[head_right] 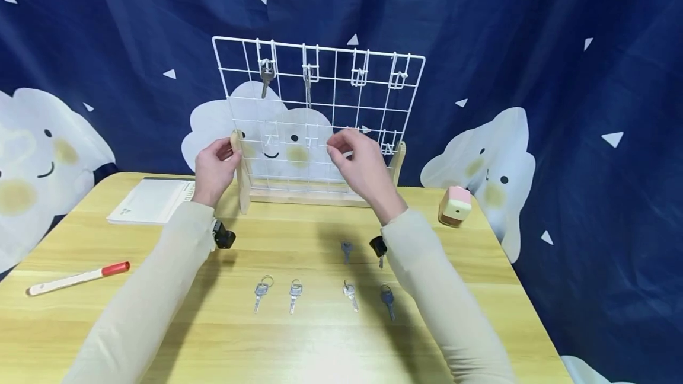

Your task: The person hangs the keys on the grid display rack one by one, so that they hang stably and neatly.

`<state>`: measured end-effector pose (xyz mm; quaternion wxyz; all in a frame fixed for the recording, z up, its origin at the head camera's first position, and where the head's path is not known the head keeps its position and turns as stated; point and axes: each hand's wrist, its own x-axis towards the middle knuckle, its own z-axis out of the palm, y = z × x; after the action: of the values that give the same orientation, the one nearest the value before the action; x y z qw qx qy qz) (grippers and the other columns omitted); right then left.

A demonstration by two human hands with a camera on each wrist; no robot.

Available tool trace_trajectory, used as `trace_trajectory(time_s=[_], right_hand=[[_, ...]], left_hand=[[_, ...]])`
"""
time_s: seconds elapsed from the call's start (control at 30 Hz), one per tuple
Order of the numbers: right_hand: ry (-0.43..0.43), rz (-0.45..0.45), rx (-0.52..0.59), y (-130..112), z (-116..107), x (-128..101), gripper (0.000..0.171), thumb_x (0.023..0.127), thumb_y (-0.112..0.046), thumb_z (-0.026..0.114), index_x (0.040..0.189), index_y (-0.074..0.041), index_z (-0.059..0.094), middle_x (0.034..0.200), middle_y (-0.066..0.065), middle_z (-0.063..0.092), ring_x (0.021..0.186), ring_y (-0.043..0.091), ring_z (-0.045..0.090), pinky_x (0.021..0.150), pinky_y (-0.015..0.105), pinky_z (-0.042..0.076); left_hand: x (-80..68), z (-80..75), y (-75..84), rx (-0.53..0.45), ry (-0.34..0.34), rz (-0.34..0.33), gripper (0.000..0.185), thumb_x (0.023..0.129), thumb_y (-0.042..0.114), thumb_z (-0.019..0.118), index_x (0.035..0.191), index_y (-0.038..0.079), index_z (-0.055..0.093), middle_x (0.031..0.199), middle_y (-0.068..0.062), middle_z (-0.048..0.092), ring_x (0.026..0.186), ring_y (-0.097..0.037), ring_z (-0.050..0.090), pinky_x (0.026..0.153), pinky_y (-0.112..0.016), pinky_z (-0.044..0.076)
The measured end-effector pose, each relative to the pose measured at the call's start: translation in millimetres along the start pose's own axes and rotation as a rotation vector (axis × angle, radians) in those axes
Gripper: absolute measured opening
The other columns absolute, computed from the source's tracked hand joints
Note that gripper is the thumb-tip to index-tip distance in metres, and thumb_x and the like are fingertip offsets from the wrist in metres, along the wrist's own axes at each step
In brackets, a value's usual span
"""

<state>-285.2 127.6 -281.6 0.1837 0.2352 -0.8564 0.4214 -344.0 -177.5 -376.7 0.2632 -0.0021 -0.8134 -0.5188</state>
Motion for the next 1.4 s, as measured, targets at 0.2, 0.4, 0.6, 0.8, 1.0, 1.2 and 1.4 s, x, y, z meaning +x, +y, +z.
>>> trace_trajectory(time_s=[0.2, 0.4, 0.6, 0.8, 1.0, 1.2, 1.4], right_hand=[[-0.135, 0.016, -0.048, 18.9, 1.4, -19.7, 0.008, 0.094, -0.010, 0.065, 0.098, -0.006, 0.071, 0.096, 0.002, 0.066, 0.084, 0.016, 0.063, 0.077, 0.031, 0.056], [-0.242, 0.066, -0.046, 38.3, 7.7, -40.0, 0.010, 0.095, -0.009, 0.065, 0.101, -0.004, 0.070, 0.101, 0.003, 0.066, 0.094, 0.018, 0.064, 0.081, 0.032, 0.057], [-0.371, 0.052, -0.016, 55.5, 12.0, -58.8, 0.016, 0.092, -0.001, 0.064, 0.107, -0.001, 0.069, 0.107, 0.007, 0.066, 0.102, 0.024, 0.063, 0.089, 0.040, 0.055], [-0.450, 0.064, 0.022, 69.4, 17.4, -72.2, 0.017, 0.089, 0.002, 0.067, 0.106, 0.000, 0.069, 0.107, 0.011, 0.066, 0.103, 0.027, 0.062, 0.093, 0.045, 0.053], [-0.472, 0.130, 0.013, 75.6, 20.2, -81.2, 0.016, 0.089, 0.000, 0.067, 0.105, -0.002, 0.069, 0.106, 0.011, 0.068, 0.100, 0.026, 0.065, 0.092, 0.046, 0.053], [-0.485, 0.106, -0.011, 84.5, 30.1, -87.9, 0.022, 0.085, 0.005, 0.069, 0.107, 0.002, 0.069, 0.107, 0.009, 0.066, 0.104, 0.030, 0.063, 0.091, 0.048, 0.053], [-0.512, 0.123, -0.075, 93.2, 39.0, -94.6, 0.021, 0.084, 0.004, 0.069, 0.105, 0.000, 0.069, 0.103, 0.006, 0.066, 0.099, 0.025, 0.063, 0.088, 0.043, 0.054]], left_hand=[[0.8, 0.0, -1.0, -0.019, -0.006, -0.018, 0.036, 0.094, 0.009, 0.063, 0.128, -0.003, 0.062, 0.124, -0.020, 0.063, 0.115, -0.026, 0.062, 0.096, -0.026, 0.050], [1.2, 0.8, -3.5, -0.026, -0.011, -0.019, 0.035, 0.094, 0.008, 0.063, 0.127, -0.003, 0.062, 0.123, -0.020, 0.064, 0.114, -0.026, 0.062, 0.096, -0.026, 0.051], [1.7, 1.4, -3.5, -0.043, -0.022, -0.043, 0.036, 0.095, 0.009, 0.062, 0.129, -0.002, 0.061, 0.124, -0.020, 0.063, 0.115, -0.025, 0.062, 0.096, -0.025, 0.050], [1.3, 0.8, -2.8, -0.046, -0.025, -0.059, 0.037, 0.095, 0.010, 0.062, 0.130, -0.002, 0.060, 0.126, -0.020, 0.062, 0.116, -0.025, 0.061, 0.097, -0.025, 0.050], [1.2, 0.8, -2.7, -0.040, -0.025, -0.062, 0.037, 0.096, 0.011, 0.062, 0.130, -0.001, 0.061, 0.126, -0.019, 0.062, 0.117, -0.024, 0.061, 0.096, -0.024, 0.050], [0.9, -0.1, -3.2, -0.044, -0.023, -0.061, 0.036, 0.096, 0.011, 0.061, 0.130, -0.001, 0.061, 0.127, -0.019, 0.062, 0.117, -0.024, 0.060, 0.097, -0.025, 0.049], [1.1, 0.7, -4.9, -0.043, -0.025, -0.047, 0.035, 0.095, 0.009, 0.061, 0.129, -0.002, 0.061, 0.125, -0.020, 0.063, 0.115, -0.025, 0.061, 0.096, -0.025, 0.050]])
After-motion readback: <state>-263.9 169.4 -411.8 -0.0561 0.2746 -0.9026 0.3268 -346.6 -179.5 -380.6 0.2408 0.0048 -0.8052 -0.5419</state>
